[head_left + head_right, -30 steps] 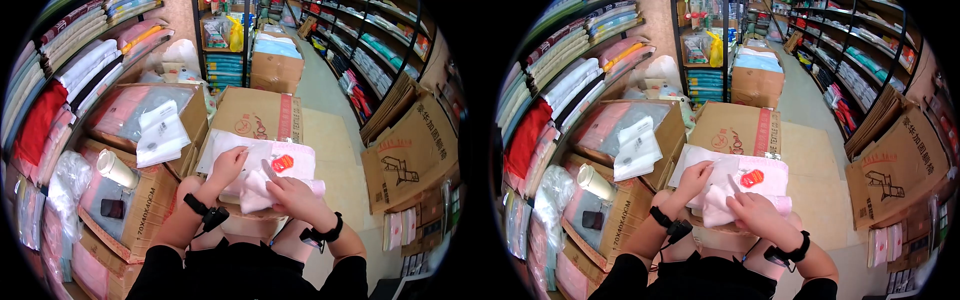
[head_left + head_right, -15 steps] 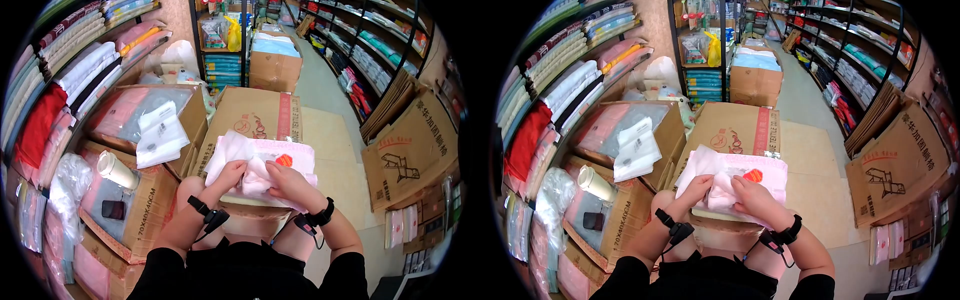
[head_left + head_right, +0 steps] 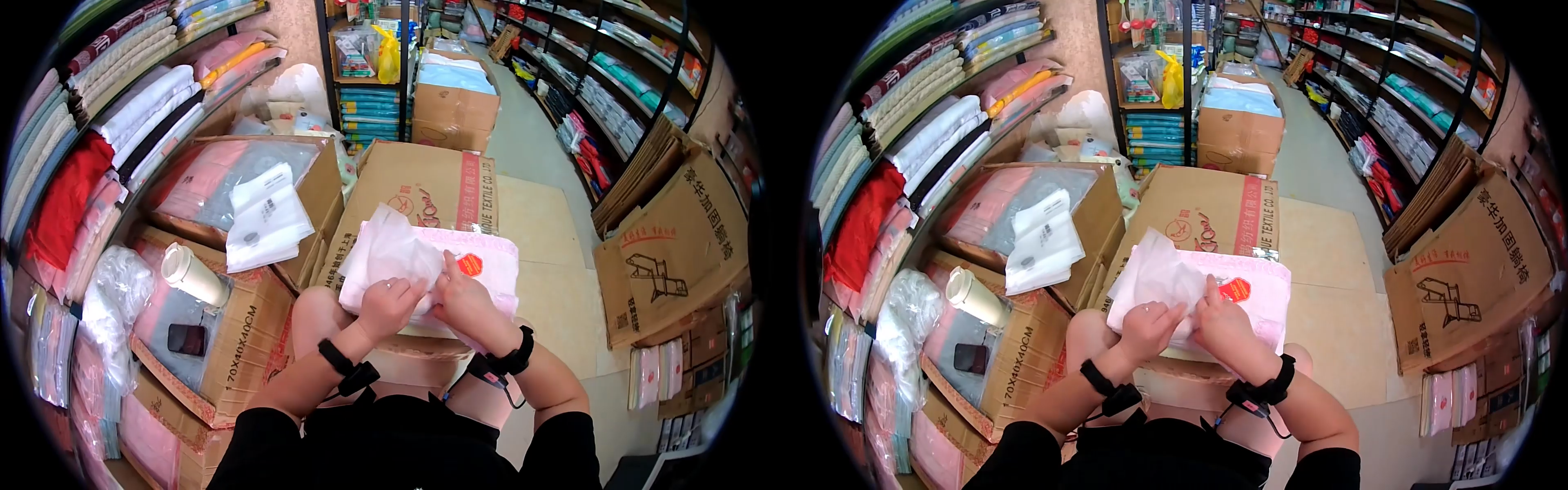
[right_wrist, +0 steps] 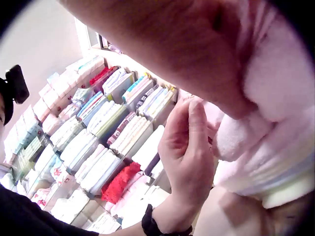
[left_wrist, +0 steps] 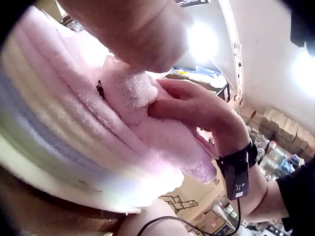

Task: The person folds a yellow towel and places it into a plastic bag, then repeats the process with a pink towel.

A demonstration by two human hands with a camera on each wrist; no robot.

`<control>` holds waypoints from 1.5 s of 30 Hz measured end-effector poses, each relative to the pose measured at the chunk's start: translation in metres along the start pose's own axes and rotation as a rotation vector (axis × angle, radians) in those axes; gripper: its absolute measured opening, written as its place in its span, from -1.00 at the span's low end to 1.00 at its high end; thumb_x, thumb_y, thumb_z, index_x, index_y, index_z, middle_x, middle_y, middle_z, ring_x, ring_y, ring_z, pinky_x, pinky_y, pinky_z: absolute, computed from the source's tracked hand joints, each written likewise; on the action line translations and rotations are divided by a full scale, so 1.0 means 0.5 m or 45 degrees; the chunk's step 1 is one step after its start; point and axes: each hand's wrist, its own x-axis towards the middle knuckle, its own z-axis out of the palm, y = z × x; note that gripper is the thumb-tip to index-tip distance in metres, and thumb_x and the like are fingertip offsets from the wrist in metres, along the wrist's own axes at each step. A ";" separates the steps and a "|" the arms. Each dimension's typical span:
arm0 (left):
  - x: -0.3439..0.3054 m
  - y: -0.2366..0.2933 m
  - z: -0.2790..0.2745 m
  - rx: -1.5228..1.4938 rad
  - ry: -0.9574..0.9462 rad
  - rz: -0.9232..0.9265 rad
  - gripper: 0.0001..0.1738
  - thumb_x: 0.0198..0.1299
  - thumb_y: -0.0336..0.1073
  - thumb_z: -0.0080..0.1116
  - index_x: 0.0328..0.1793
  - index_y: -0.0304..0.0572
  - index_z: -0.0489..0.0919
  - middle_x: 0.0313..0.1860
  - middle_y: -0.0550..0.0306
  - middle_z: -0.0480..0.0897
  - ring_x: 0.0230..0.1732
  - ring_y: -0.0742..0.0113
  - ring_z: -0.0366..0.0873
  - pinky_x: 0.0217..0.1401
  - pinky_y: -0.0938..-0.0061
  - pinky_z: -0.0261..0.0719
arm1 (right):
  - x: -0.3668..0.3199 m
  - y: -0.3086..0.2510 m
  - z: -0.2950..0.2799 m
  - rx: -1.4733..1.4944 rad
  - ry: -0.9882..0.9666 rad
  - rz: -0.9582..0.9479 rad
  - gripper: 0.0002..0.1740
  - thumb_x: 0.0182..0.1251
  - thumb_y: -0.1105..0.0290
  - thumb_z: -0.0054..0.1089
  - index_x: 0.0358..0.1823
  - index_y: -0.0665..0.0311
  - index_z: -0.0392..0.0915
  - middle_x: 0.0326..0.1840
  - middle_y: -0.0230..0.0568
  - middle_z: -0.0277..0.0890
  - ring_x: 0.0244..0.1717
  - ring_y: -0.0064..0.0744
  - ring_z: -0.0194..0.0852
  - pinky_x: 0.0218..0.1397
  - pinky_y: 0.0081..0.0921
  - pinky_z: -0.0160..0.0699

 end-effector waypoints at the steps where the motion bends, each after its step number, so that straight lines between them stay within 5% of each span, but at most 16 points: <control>1: -0.003 -0.001 0.000 -0.029 0.028 0.025 -0.72 -0.02 -0.43 0.09 -0.11 -0.15 0.54 -0.56 0.14 0.40 -0.57 0.20 0.42 -0.55 0.39 0.39 | -0.001 -0.006 -0.007 0.017 -0.015 0.045 -0.47 -0.20 0.35 0.28 -0.15 0.46 0.38 0.17 0.08 0.22 -0.29 -0.04 0.52 -0.22 -0.31 0.55; 6: -0.020 -0.013 -0.008 0.048 0.009 -0.034 -0.76 -0.07 -0.44 0.14 -0.20 -0.16 0.53 -0.55 0.14 0.42 -0.58 0.17 0.41 -0.54 0.37 0.37 | -0.011 0.013 0.001 0.096 0.228 -0.110 -0.56 -0.20 0.35 0.25 -0.25 0.43 0.40 0.08 0.07 0.29 -0.36 -0.10 0.52 -0.29 -0.31 0.56; 9: -0.013 -0.019 -0.011 0.073 0.058 -0.343 -0.84 -0.08 -0.38 0.18 -0.32 -0.13 0.49 -0.50 0.10 0.47 -0.52 0.12 0.46 -0.50 0.32 0.39 | -0.022 0.005 -0.016 0.158 0.231 -0.022 -0.54 -0.17 0.34 0.24 -0.20 0.42 0.38 0.09 0.04 0.28 -0.31 -0.07 0.52 -0.25 -0.29 0.55; 11: -0.015 -0.024 -0.002 0.141 -0.137 -0.711 -0.83 -0.04 -0.30 0.14 -0.40 -0.16 0.40 -0.48 0.03 0.47 -0.49 0.02 0.49 -0.50 0.22 0.42 | -0.027 0.002 -0.024 0.263 0.204 0.092 -0.51 -0.12 0.32 0.23 -0.14 0.42 0.36 0.08 0.06 0.28 -0.24 -0.04 0.51 -0.21 -0.29 0.54; 14: -0.017 -0.004 -0.007 0.014 -0.302 -0.844 -0.81 0.01 -0.27 0.11 -0.47 -0.17 0.37 -0.56 0.01 0.46 -0.53 0.00 0.49 -0.51 0.20 0.41 | -0.034 0.005 -0.018 0.299 0.304 0.129 -0.51 -0.09 0.32 0.22 -0.12 0.43 0.34 0.08 0.07 0.28 -0.26 -0.01 0.52 -0.23 -0.26 0.54; 18: -0.005 0.031 -0.016 -0.036 -0.116 -0.763 -0.78 0.01 -0.20 0.15 -0.49 -0.13 0.39 -0.66 0.07 0.44 -0.56 0.06 0.47 -0.54 0.29 0.38 | -0.033 0.009 -0.007 0.241 0.374 0.131 -0.53 -0.08 0.34 0.20 -0.14 0.45 0.34 0.08 0.10 0.27 -0.30 -0.01 0.52 -0.26 -0.26 0.55; 21: 0.010 0.055 -0.020 -0.055 0.023 -0.508 -0.79 0.01 -0.21 0.13 -0.50 -0.13 0.40 -0.64 0.08 0.44 -0.60 0.09 0.46 -0.58 0.31 0.37 | -0.025 0.000 -0.005 0.211 0.311 0.211 -0.57 -0.08 0.37 0.17 -0.18 0.47 0.35 0.08 0.14 0.26 -0.35 -0.01 0.53 -0.31 -0.25 0.56; 23: 0.007 0.078 -0.012 0.030 -0.135 -0.110 -0.84 -0.04 -0.29 0.13 -0.51 -0.14 0.40 -0.63 0.09 0.42 -0.62 0.11 0.45 -0.60 0.32 0.38 | -0.015 0.006 -0.004 0.217 0.295 0.257 -0.62 -0.09 0.39 0.16 -0.23 0.47 0.37 0.11 0.13 0.25 -0.36 -0.01 0.53 -0.36 -0.25 0.56; 27: -0.025 0.082 0.033 -0.082 -0.229 -0.200 -0.85 -0.08 -0.34 0.14 -0.52 -0.14 0.39 -0.59 0.10 0.42 -0.61 0.11 0.45 -0.58 0.31 0.39 | -0.013 0.004 -0.016 0.213 0.382 0.192 -0.65 -0.13 0.42 0.16 -0.28 0.46 0.38 0.13 0.11 0.26 -0.38 -0.01 0.54 -0.39 -0.25 0.57; 33: 0.027 0.081 0.016 -0.262 0.008 -0.309 -0.82 -0.05 -0.30 0.17 -0.49 -0.17 0.40 -0.59 0.09 0.45 -0.58 0.08 0.47 -0.56 0.30 0.41 | 0.023 -0.015 -0.065 0.060 0.701 0.065 -0.60 -0.26 0.41 0.24 -0.30 0.39 0.39 0.14 0.11 0.28 -0.41 -0.12 0.50 -0.40 -0.31 0.51; 37: 0.041 0.070 0.019 -0.306 -0.312 -0.610 -0.80 -0.01 -0.24 0.17 -0.40 -0.17 0.44 -0.49 0.07 0.50 -0.54 0.15 0.51 -0.50 0.34 0.46 | 0.066 0.026 -0.010 -0.256 0.499 0.017 -0.59 -0.29 0.36 0.28 -0.31 0.28 0.42 -0.05 -0.01 0.35 -0.45 -0.19 0.46 -0.39 -0.36 0.44; 38: 0.049 0.068 0.019 -0.308 -0.311 -0.601 -0.80 -0.01 -0.24 0.17 -0.40 -0.17 0.44 -0.49 0.07 0.50 -0.54 0.15 0.51 -0.50 0.34 0.46 | 0.074 0.038 0.013 -0.292 0.348 0.031 -0.58 -0.30 0.34 0.28 -0.30 0.25 0.42 -0.13 -0.06 0.37 -0.45 -0.20 0.46 -0.38 -0.37 0.43; 39: 0.056 0.066 0.020 -0.341 -0.119 -0.580 -0.80 0.00 -0.24 0.16 -0.39 -0.17 0.44 -0.51 0.08 0.49 -0.55 0.16 0.51 -0.50 0.35 0.45 | 0.079 0.050 0.033 -0.358 0.470 -0.015 -0.56 -0.32 0.28 0.30 -0.30 0.22 0.42 -0.28 -0.13 0.35 -0.44 -0.21 0.45 -0.37 -0.33 0.42; 41: 0.070 0.057 0.030 -0.361 0.085 -0.627 -0.80 0.03 -0.23 0.13 -0.35 -0.16 0.41 -0.52 0.09 0.47 -0.55 0.20 0.49 -0.48 0.38 0.44 | 0.070 0.040 0.017 -0.268 0.436 -0.025 -0.53 -0.27 0.27 0.31 -0.25 0.26 0.42 -0.24 -0.10 0.38 -0.39 -0.15 0.48 -0.33 -0.31 0.45; 45: 0.069 0.010 0.071 -0.369 -0.043 -0.673 -0.81 0.08 -0.24 0.10 -0.37 -0.15 0.37 -0.51 0.11 0.47 -0.52 0.20 0.49 -0.44 0.37 0.44 | 0.020 0.062 -0.070 0.208 0.162 -0.110 -0.31 -0.18 0.19 0.38 0.03 0.35 0.39 -0.04 0.06 0.41 -0.16 0.02 0.49 -0.12 -0.27 0.49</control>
